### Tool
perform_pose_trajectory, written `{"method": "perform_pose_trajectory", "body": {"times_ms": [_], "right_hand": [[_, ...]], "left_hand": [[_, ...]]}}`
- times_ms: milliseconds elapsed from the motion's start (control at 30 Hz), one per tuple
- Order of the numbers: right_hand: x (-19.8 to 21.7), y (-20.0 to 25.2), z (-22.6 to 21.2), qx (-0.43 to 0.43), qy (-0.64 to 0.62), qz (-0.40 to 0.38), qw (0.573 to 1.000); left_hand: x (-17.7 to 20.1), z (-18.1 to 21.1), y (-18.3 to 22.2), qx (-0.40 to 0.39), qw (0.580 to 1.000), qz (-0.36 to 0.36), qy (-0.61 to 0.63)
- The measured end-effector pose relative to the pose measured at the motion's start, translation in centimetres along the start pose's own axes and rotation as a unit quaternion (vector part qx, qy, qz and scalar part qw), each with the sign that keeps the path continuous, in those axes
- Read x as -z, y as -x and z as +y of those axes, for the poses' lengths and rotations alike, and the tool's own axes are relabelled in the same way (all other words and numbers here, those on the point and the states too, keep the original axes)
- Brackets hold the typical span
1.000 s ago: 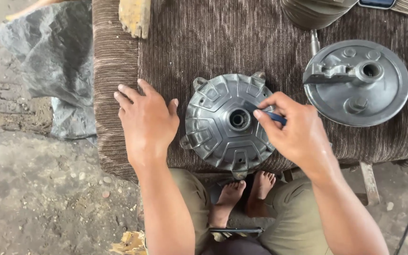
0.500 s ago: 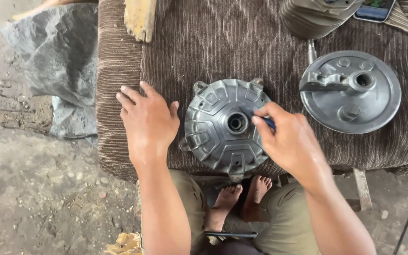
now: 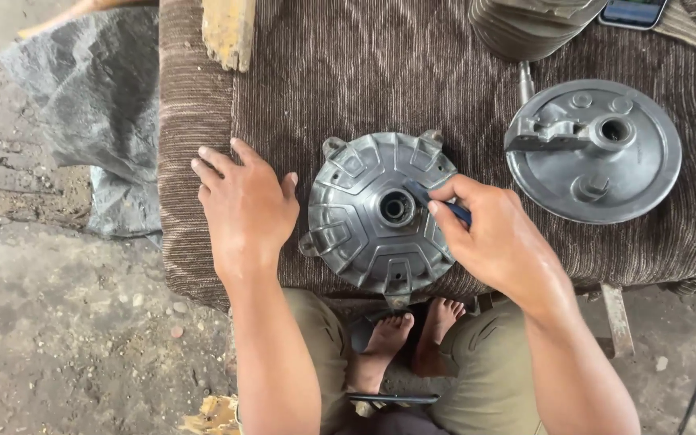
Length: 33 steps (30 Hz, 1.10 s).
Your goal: The person uses a blue-handled scraper to clean the surface of a circular metal part resting on a striped cushion. The person holds the part steady with the left hand while scraping with the right hand, working around the central hole and outer ridges.
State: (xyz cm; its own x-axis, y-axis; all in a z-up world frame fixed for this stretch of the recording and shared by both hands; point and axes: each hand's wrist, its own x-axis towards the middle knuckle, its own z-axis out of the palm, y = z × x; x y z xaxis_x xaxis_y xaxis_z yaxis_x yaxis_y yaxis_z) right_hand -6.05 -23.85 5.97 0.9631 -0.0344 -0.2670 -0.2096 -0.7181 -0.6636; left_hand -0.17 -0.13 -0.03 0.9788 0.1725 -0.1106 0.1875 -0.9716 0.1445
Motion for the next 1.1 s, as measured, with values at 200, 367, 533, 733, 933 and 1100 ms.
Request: {"method": "perform_pose_trajectory", "body": {"times_ms": [200, 367, 533, 733, 933, 1100], "right_hand": [[-1.5, -1.7, 0.0, 0.055, 0.001, 0.028, 0.998], [-0.3, 0.5, 0.1, -0.009, 0.037, -0.008, 0.999], [-0.4, -0.1, 0.8, -0.017, 0.043, -0.002, 0.999], [-2.1, -1.4, 0.9, 0.036, 0.005, 0.016, 0.999], [-1.3, 0.8, 0.8, 0.005, 0.018, 0.022, 1.000], [-1.5, 0.7, -0.1, -0.052, 0.013, -0.006, 0.999]], "left_hand": [[0.0, -0.1, -0.1, 0.005, 1.000, 0.000, 0.015], [-0.3, -0.2, -0.1, 0.001, 1.000, 0.004, 0.017], [-0.4, -0.3, -0.3, 0.004, 1.000, 0.016, 0.027], [-0.9, -0.3, -0.3, 0.011, 0.999, 0.019, 0.025], [-1.0, -0.3, -0.3, 0.002, 0.999, 0.027, 0.017], [-0.8, -0.2, -0.4, 0.009, 1.000, 0.010, 0.027]]}}
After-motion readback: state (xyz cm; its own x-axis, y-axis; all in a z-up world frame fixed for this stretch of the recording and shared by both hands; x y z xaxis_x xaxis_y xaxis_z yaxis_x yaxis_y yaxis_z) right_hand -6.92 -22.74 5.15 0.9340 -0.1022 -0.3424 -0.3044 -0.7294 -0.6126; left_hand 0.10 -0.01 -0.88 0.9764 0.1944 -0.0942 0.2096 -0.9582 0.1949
